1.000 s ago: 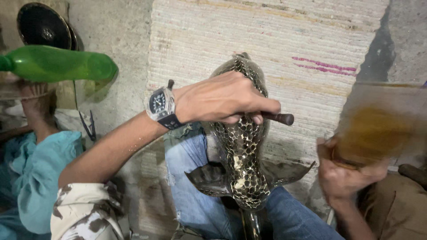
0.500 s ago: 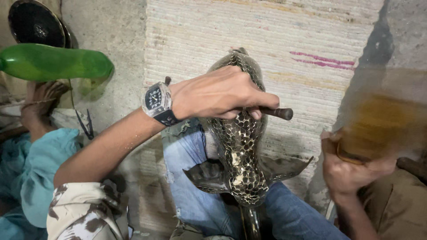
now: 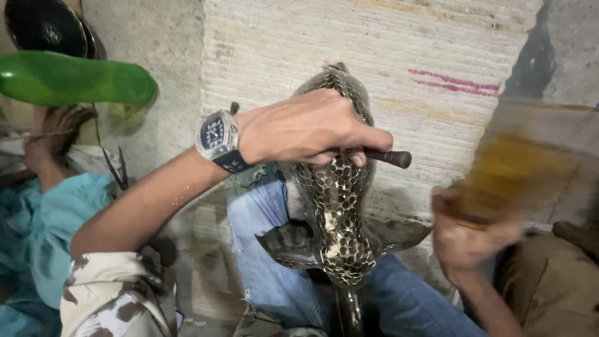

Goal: The person sits on the floor holding a punch against a brass metal sculpture and repeatedly strikes the punch with a mallet, repositioning the punch on the sculpture's surface between strikes to work the metal detailing.

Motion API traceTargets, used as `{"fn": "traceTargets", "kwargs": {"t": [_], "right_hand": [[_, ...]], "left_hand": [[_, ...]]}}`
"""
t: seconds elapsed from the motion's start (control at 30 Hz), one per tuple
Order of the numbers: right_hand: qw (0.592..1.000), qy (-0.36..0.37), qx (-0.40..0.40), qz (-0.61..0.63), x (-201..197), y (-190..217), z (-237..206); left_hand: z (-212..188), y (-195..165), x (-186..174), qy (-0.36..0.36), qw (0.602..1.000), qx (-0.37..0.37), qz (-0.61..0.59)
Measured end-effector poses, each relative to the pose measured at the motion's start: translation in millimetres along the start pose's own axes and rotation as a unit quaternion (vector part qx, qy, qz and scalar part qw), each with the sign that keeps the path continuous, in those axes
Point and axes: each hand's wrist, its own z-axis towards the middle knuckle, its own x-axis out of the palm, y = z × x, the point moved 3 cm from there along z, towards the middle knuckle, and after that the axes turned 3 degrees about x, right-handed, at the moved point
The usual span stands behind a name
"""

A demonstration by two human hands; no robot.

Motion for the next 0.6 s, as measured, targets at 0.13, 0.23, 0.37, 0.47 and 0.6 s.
{"fn": "traceTargets", "kwargs": {"t": [0.13,0.23,0.37,0.47,0.6], "right_hand": [[0.947,0.072,0.007,-0.314,-12,-12,-12],[0.975,0.052,0.017,-0.216,-32,-23,-22],[0.985,0.045,-0.044,-0.158,-37,-33,-24],[0.954,0.022,-0.115,-0.277,-29,-28,-14],[0.939,0.057,-0.108,-0.320,-14,-15,1]], "left_hand": [[4,3,0,0.007,1.000,-0.004,0.022],[7,6,5,0.016,1.000,-0.021,0.015],[5,6,6,-0.004,0.999,-0.007,0.031],[4,7,7,-0.001,1.000,0.003,0.025],[5,7,6,-0.047,0.995,0.049,0.074]]}}
